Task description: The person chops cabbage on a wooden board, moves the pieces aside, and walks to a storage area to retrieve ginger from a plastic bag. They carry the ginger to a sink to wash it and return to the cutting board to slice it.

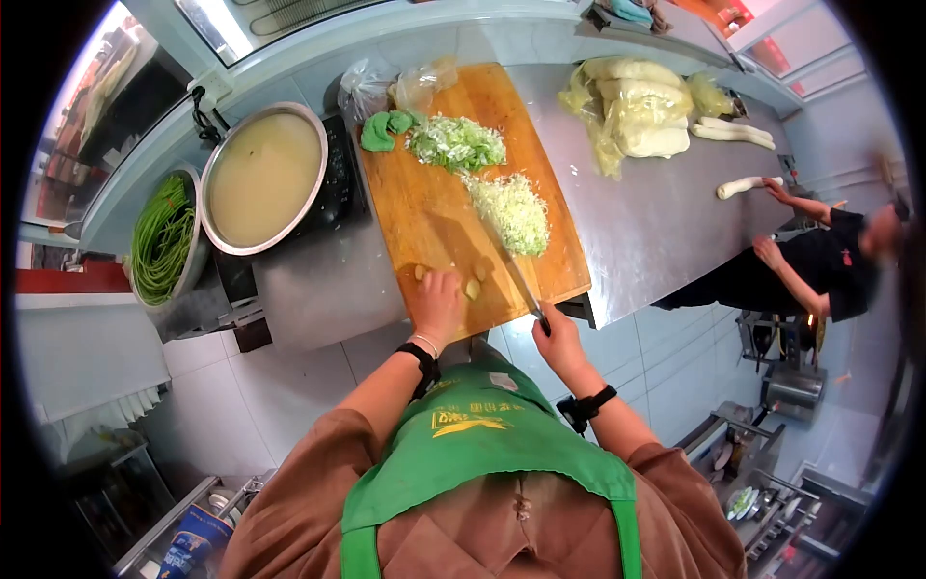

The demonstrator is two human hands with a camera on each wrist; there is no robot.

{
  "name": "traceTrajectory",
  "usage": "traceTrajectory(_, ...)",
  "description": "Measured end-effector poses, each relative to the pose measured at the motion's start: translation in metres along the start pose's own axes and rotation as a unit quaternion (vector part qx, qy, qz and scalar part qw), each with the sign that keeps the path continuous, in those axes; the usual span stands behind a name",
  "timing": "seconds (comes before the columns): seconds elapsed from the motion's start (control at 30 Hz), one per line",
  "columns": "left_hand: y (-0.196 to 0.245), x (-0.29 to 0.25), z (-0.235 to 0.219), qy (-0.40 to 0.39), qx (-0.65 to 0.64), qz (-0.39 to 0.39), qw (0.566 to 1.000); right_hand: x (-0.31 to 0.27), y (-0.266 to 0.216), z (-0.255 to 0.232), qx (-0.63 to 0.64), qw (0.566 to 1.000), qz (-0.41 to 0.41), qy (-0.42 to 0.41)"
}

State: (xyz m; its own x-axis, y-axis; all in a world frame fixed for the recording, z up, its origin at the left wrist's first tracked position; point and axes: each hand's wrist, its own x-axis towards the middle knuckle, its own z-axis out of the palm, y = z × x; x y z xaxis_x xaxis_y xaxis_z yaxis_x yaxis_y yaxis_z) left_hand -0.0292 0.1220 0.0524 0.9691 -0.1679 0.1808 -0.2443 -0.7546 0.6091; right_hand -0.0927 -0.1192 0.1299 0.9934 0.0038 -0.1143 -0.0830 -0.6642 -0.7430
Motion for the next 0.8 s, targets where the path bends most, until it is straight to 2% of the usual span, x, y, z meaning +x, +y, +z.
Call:
traceTrajectory(0.07, 0.005, -0.002, 0.016, 0.012, -0.038, -0.006, 0.999, -0.007, 0.009, 0.001, -0.047, 0.997, -0.058, 0.033)
traceTrajectory(0.1, 0.007, -0.003, 0.022, 0.021, -0.076, -0.014, 0.997, -0.006, 0.011, 0.001, -0.047, 0.997, -0.056, 0.037)
traceTrajectory(0.13, 0.007, -0.003, 0.028, 0.063, -0.084, -0.043, 0.994, -0.007, 0.013, 0.003, -0.072, 0.995, -0.066, 0.021)
traceTrajectory(0.17, 0.010, -0.001, 0.026, 0.061, -0.085, -0.040, 0.994, -0.005, 0.012, 0.004, -0.098, 0.992, -0.078, 0.004)
traceTrajectory(0.23, 0.018, 0.001, 0.008, 0.096, -0.107, -0.081, 0.986, 0.004, 0.010, 0.004, -0.100, 0.991, -0.092, 0.008)
traceTrajectory(0.3, 0.023, 0.001, 0.000, 0.112, -0.132, -0.053, 0.983, 0.013, 0.012, 0.008, -0.116, 0.985, -0.121, -0.041)
traceTrajectory(0.4, 0.024, -0.002, 0.003, 0.122, -0.158, -0.048, 0.979, 0.015, 0.008, 0.007, -0.085, 0.989, -0.115, -0.034)
traceTrajectory(0.47, 0.028, 0.004, 0.004, 0.150, -0.176, -0.102, 0.968, 0.013, 0.001, 0.000, -0.086, 0.990, -0.109, -0.015)
traceTrajectory(0.53, 0.040, 0.012, -0.001, 0.149, -0.184, -0.070, 0.969, 0.013, 0.000, -0.006, -0.089, 0.991, -0.102, 0.003)
traceTrajectory(0.6, 0.063, 0.027, -0.017, 0.147, -0.191, -0.041, 0.970, 0.012, 0.005, -0.013, -0.168, 0.979, -0.114, 0.002)
traceTrajectory(0.67, 0.078, 0.049, -0.024, 0.028, -0.121, 0.083, 0.989, 0.015, 0.009, -0.019, -0.184, 0.975, -0.126, -0.009)
traceTrajectory(0.7, 0.075, 0.051, -0.019, 0.028, -0.122, 0.083, 0.989, 0.015, 0.010, -0.022, -0.199, 0.970, -0.139, -0.022)
traceTrajectory(0.77, 0.064, 0.056, -0.002, -0.099, -0.040, 0.119, 0.987, 0.014, 0.012, -0.027, -0.201, 0.965, -0.165, -0.030)
traceTrajectory(0.8, 0.056, 0.064, 0.004, -0.165, -0.043, 0.101, 0.980, 0.012, 0.012, -0.031, -0.202, 0.960, -0.189, -0.038)
